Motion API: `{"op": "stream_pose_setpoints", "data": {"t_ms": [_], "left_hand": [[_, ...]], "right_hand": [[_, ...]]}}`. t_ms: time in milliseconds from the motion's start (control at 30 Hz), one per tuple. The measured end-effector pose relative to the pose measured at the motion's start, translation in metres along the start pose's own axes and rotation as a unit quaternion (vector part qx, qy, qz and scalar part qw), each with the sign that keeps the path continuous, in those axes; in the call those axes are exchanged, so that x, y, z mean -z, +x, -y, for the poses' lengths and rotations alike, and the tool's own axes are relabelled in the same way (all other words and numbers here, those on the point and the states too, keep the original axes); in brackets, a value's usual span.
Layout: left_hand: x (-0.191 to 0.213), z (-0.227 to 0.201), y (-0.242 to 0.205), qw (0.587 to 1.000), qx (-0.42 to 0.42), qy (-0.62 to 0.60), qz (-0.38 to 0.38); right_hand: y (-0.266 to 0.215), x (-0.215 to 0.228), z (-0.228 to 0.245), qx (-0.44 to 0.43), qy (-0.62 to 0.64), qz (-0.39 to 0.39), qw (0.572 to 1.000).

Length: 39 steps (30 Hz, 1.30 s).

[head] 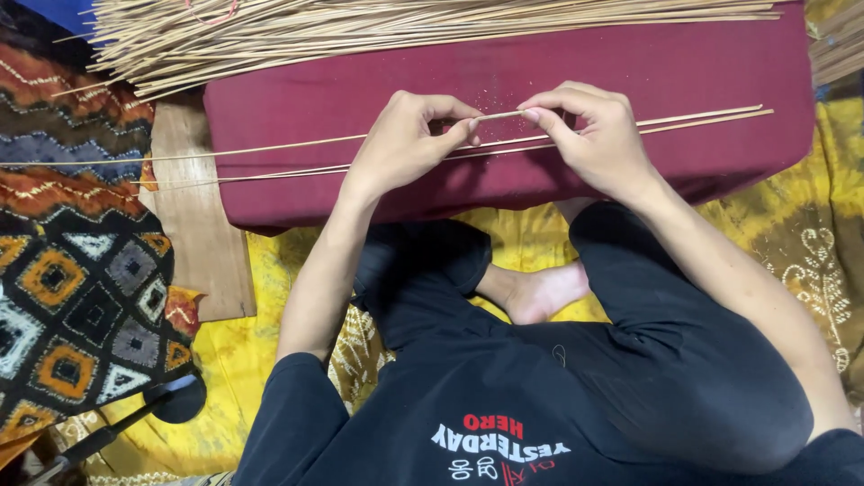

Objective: The person smooths and cleans thin wooden sticks by running their fingers along their length and sorts them into piles.

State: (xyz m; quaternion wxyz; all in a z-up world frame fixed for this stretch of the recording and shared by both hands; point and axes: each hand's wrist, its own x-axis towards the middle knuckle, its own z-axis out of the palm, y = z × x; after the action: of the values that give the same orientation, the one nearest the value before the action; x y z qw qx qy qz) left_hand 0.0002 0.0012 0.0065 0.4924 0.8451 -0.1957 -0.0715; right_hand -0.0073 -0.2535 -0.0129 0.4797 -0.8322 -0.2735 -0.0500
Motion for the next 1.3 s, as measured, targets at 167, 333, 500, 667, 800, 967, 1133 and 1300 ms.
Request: {"op": "stream_pose_setpoints", "data": {"t_ms": [167,333,500,667,800,967,1133,1300], "left_hand": [[-0.002,0.003,0.001,0.999,-0.007,0.045,-0.027],[-0.007,0.007,0.002,0.995,-0.028,0.082,-0.057],[-0.020,-0.003,0.007,0.987,-0.128,0.093,-0.037],[-0.015,0.001,0.007,0.986,-0.136,0.083,-0.048],[-0.007,-0.001,0.003,0.988,-0.109,0.090,-0.057],[-0.017,-0.001,0.004,0.983,-0.142,0.113,-0.035],[-0.012,0.007,0.003,0.985,-0.125,0.117,-0.038],[-0.015,-0.002,0.003,0.978,-0.150,0.137,-0.050]], "right_hand": [[-0.001,-0.002,-0.004,0.007,0.003,0.006,1.000],[-0.001,-0.003,-0.003,0.012,0.000,0.008,1.000],[0.000,-0.005,0.000,0.022,-0.002,0.006,1.000],[-0.002,0.008,-0.009,0.016,-0.026,-0.049,0.998],[-0.004,0.022,-0.010,0.047,-0.017,-0.157,0.986],[0.001,0.006,0.002,0.050,-0.047,-0.016,0.998],[0.000,0.011,-0.009,0.035,-0.039,-0.101,0.994],[0.003,-0.001,0.004,0.025,-0.034,0.020,0.999]]}}
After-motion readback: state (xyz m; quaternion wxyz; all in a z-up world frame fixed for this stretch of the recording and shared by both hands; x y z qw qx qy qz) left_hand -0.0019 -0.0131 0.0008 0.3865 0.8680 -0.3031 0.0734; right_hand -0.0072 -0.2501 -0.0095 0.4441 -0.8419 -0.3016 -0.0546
